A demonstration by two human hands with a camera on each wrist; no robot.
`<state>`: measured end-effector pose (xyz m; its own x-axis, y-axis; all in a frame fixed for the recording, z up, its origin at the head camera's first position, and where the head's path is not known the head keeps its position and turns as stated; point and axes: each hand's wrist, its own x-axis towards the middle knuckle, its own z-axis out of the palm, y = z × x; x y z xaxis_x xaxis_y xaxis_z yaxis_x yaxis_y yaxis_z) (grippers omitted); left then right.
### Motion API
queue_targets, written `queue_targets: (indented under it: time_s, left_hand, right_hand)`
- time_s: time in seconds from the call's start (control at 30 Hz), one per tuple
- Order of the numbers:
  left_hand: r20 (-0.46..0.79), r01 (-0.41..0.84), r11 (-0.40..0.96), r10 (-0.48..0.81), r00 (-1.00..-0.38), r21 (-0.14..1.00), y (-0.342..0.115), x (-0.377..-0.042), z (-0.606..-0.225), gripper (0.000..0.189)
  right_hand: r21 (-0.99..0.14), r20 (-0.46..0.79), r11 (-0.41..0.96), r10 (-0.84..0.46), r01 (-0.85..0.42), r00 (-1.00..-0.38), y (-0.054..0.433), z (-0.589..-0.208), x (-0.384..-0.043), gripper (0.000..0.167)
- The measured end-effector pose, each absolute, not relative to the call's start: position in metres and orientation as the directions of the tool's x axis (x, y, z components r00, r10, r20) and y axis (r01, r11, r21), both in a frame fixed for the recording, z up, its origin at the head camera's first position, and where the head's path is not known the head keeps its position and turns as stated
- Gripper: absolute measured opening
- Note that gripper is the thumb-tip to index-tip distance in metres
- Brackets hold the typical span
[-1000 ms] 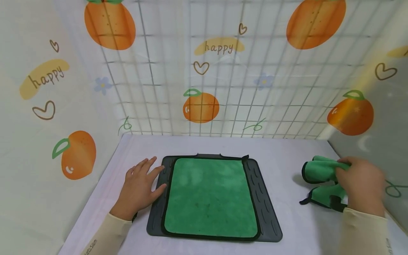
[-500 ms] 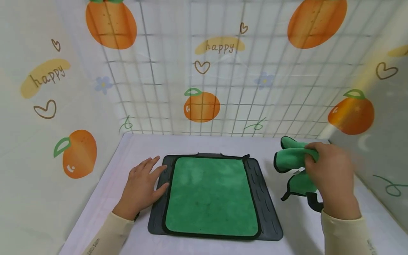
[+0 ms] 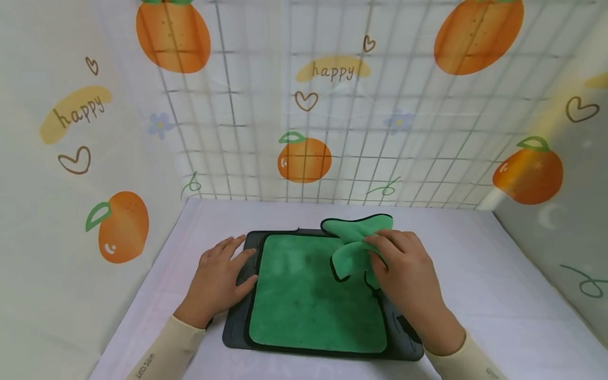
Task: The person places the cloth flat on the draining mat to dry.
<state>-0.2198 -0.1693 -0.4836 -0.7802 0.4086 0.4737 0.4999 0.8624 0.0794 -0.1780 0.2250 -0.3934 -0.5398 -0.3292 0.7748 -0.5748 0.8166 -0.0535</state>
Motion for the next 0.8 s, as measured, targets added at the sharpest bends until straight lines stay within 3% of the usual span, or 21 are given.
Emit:
queue_targets:
  time_s: [0.13, 0.4, 0.53, 0.8]
  left_hand:
    - [0.473, 0.5, 0.863, 0.413, -0.778, 0.069, -0.17, -0.222, -0.486, 0.056]
    - [0.477, 0.509, 0.857, 0.417, -0.774, 0.076, -0.168, -0.221, -0.485, 0.056]
    - [0.489, 0.518, 0.852, 0.42, -0.765, 0.08, -0.167, -0.22, -0.486, 0.055]
    - [0.478, 0.518, 0.852, 0.422, -0.77, 0.081, -0.166, -0.22, -0.486, 0.054]
  right_hand:
    - [-0.055, 0.773, 0.765, -0.374, -0.642, -0.512, 0.209, -0.401, -0.174, 0.026]
    - [-0.01, 0.812, 0.654, -0.436, -0.757, -0.388, 0.187, -0.417, -0.175, 0.022]
    - [-0.015, 0.785, 0.641, -0.467, -0.768, -0.406, 0.182, -0.424, -0.174, 0.021]
    - [-0.061, 0.701, 0.662, -0.504, -0.747, -0.504, 0.177, -0.436, -0.173, 0.033]
